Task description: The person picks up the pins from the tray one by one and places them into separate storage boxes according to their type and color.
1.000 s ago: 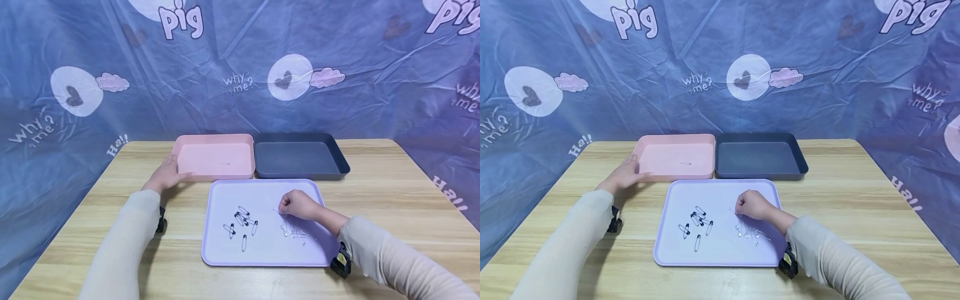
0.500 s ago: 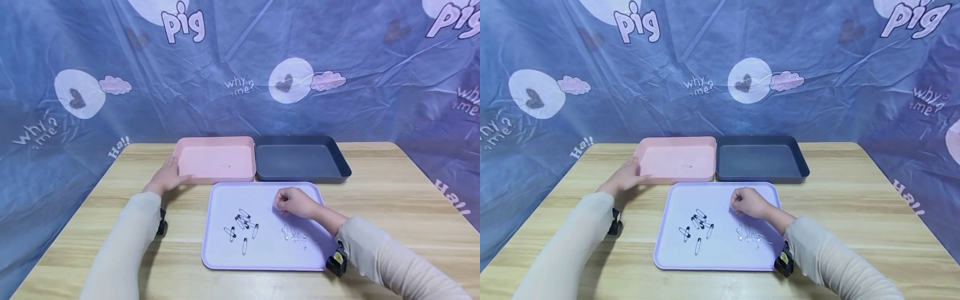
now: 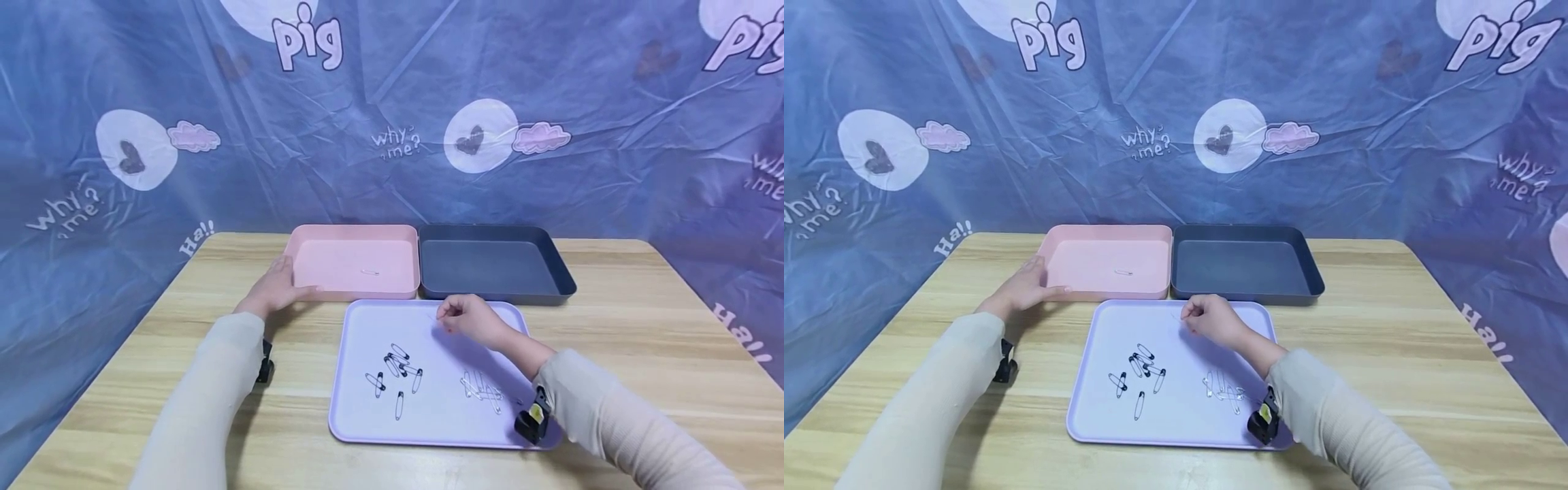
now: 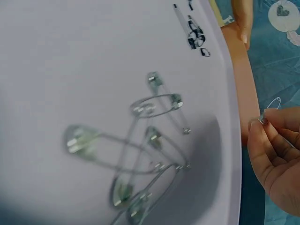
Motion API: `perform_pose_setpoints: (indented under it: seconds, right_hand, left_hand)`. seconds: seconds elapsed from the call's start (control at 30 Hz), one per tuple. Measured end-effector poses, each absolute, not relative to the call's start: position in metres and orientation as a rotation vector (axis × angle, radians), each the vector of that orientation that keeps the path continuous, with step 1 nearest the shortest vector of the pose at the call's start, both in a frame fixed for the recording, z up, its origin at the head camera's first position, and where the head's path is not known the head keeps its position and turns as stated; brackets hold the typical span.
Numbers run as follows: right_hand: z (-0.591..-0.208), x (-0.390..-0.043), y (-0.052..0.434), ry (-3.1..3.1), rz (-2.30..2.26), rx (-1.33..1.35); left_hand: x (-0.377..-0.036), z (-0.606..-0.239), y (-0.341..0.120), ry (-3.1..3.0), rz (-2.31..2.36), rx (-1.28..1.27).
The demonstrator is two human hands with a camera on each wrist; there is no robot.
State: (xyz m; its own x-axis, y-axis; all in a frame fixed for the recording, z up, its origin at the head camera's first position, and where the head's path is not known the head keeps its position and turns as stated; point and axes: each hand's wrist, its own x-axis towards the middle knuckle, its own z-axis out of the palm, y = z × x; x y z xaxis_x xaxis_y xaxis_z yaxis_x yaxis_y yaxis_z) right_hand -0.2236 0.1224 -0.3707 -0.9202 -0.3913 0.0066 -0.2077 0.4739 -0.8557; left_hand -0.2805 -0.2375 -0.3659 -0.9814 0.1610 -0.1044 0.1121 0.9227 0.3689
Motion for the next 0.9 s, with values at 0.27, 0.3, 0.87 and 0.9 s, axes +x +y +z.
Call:
perform_pose_setpoints:
  seconds: [0.27, 0.3, 0.87, 0.9]
  right_hand:
    - [-0.365, -0.234, 0.110, 2.497, -1.556, -0.395]
    - [-0.365, -0.235, 0.109, 2.492, -1.575, -0.380]
    - [-0.361, -0.254, 0.090, 2.462, -1.745, -0.301]
    - [-0.360, -0.255, 0.088, 2.457, -1.753, -0.298]
  left_hand:
    - [-0.281, -0.367, -0.239, 2.950, 0.544, 0.210]
    - [-0.281, -0.367, -0.239, 2.951, 0.547, 0.208]
    - [-0.282, -0.369, -0.239, 2.963, 0.510, 0.225]
    - [-0.282, -0.369, -0.238, 2.963, 0.511, 0.224]
